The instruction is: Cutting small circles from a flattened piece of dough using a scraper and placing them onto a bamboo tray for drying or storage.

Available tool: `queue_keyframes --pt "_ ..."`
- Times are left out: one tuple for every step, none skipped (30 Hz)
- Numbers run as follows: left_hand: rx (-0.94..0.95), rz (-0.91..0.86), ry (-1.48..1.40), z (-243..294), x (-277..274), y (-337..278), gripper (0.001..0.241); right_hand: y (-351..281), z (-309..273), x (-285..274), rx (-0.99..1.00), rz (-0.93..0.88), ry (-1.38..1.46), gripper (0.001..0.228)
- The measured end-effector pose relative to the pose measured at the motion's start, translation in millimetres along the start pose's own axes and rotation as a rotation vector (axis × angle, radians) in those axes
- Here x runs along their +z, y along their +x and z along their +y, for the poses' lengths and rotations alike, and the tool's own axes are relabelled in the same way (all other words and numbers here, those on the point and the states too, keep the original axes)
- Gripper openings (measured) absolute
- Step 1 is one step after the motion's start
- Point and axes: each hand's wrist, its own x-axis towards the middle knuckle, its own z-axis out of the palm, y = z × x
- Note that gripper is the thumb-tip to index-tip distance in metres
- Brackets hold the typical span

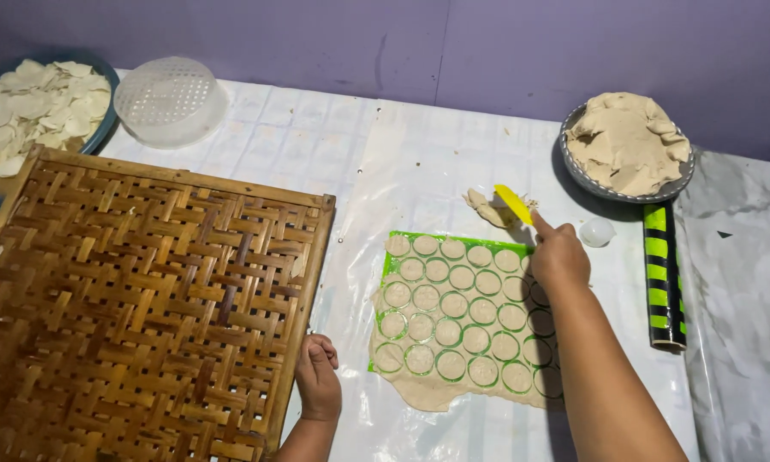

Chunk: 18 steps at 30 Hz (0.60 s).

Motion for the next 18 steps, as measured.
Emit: queue_keyframes --pt "0.002 -0.003 0.000 2 1 0 0.048 2 -1 9 0.002 0.001 0.002 0.048" --pt "-0.002 -0.008 0.021 3 1 0 0.047 3 -3 19 0.026 -0.047 -0.116 0.055" --pt "-0.005 -0.013 0.041 5 1 0 0.047 4 -4 29 0.050 -0.095 -0.233 0.062" --pt "-0.003 -0.016 0.043 4 1 0 0.047 4 -3 30 0.053 -0.094 -0.230 0.062" --pt "-0.003 -0.020 0.066 3 0 0 0.047 4 -3 32 0.053 -0.133 -0.288 0.063" --pt "-0.003 -0.021 0.087 1 -1 -1 0.047 4 -2 34 0.051 -0.170 -0.346 0.064" --pt "0.000 -0.022 0.088 1 -1 -1 0.047 0 -3 30 0.050 -0.168 -0.344 0.064" --pt "-0.014 -0.022 0.084 2 0 0 0.047 -2 -4 25 0.060 -0.190 -0.357 0.063" --pt "-0.028 -0.022 0.081 2 0 0 0.047 -5 -5 20 0.070 -0.211 -0.371 0.062" --pt "-0.024 -0.020 0.080 2 0 1 0.047 -10 -5 13 0.068 -0.208 -0.369 0.062" --pt "-0.020 -0.018 0.088 3 0 1 0.047 -14 -5 6 0.083 -0.219 -0.349 0.059" --pt "-0.019 -0.017 0.096 3 1 1 0.048 -19 -5 -1 0.099 -0.233 -0.331 0.056" --pt "-0.019 -0.015 0.096 4 0 1 0.048 -22 -4 -10 0.098 -0.233 -0.332 0.056" --pt "-0.018 -0.021 0.124 5 0 1 0.049 -25 -2 -19 0.141 -0.229 -0.253 0.051" --pt "-0.018 -0.026 0.152 5 1 0 0.050 -28 -1 -28 0.185 -0.224 -0.173 0.047" --pt "-0.018 -0.025 0.151 5 1 0 0.050 -17 14 -20 0.184 -0.223 -0.175 0.047" --pt "-0.029 -0.029 0.176 5 1 1 0.050 -7 28 -12 0.166 -0.180 -0.007 0.039" --pt "-0.040 -0.035 0.202 5 1 0 0.051 2 44 -4 0.150 -0.136 0.161 0.032"
